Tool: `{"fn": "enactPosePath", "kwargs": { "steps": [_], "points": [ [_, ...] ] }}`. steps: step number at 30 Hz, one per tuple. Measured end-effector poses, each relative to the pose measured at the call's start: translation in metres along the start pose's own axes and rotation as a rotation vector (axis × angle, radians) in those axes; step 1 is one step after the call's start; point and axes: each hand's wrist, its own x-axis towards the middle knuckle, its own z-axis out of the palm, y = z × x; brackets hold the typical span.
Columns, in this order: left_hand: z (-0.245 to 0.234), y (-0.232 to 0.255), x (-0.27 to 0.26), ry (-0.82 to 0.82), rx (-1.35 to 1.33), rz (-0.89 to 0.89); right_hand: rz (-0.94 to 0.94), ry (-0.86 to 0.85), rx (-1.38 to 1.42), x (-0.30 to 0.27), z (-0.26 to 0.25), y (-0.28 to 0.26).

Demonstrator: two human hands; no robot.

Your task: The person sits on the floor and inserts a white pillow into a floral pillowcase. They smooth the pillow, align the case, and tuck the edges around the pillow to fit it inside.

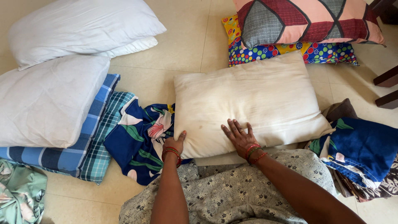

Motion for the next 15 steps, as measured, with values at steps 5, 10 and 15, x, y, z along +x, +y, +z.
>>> {"fn": "enactPosePath", "kwargs": {
  "steps": [5,10,15],
  "points": [
    [-0.002,0.006,-0.009,-0.011,0.036,-0.025,-0.003,-0.005,0.037,0.006,0.011,0.002],
    [-0.002,0.008,-0.016,0.004,0.035,-0.025,0.019,-0.025,0.074,0.015,0.019,0.006],
    [-0.002,0.006,-0.018,0.009,0.042,-0.017,0.031,-0.064,0.083,0.016,0.015,0.007]
  ]
}}
